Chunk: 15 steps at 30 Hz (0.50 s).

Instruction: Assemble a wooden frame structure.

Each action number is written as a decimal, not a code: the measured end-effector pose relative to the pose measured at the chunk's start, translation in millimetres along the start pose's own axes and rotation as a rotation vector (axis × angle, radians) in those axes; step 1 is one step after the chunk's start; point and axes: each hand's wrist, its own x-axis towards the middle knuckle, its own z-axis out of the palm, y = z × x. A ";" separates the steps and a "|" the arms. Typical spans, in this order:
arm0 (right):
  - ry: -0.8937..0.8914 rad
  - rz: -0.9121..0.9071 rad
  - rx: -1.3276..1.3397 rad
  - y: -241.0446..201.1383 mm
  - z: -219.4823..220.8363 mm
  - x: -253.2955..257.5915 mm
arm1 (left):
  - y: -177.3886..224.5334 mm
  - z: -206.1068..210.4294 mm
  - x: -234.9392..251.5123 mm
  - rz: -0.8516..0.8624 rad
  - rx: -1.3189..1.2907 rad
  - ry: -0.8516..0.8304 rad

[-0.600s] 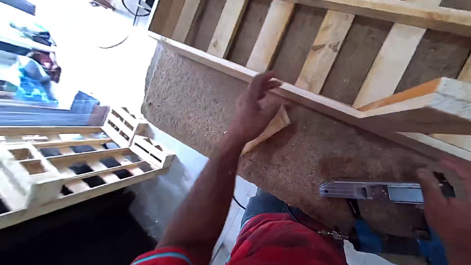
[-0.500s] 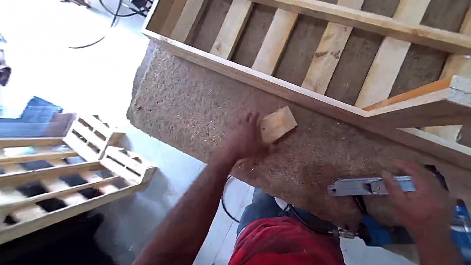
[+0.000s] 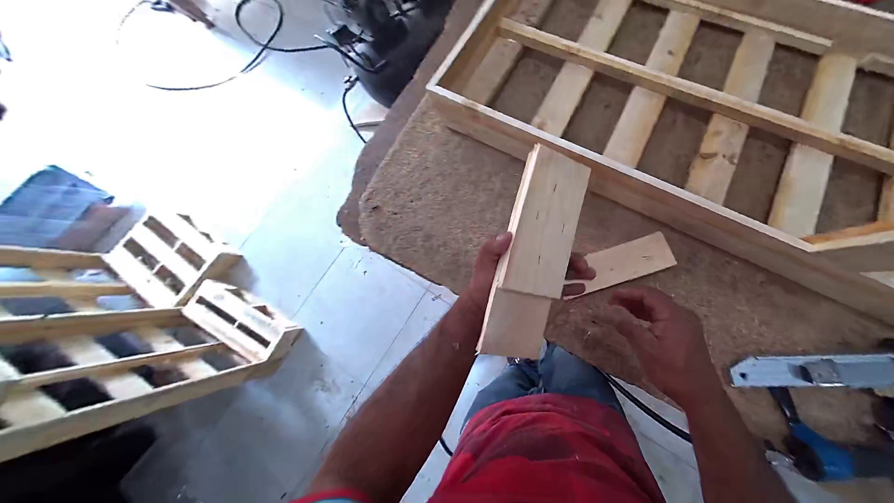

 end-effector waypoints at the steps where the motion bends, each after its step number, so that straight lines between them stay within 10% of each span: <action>1: -0.038 -0.005 0.040 -11.9 6.0 8.5 | 3.2 -2.3 0.4 0.048 -0.025 0.017; 11: -0.536 0.399 0.904 -84.2 90.5 105.5 | 58.9 -42.8 -28.2 0.171 0.045 0.028; 15: -0.374 0.185 0.784 -96.8 115.0 145.6 | 117.0 -82.4 -47.7 0.111 0.332 0.163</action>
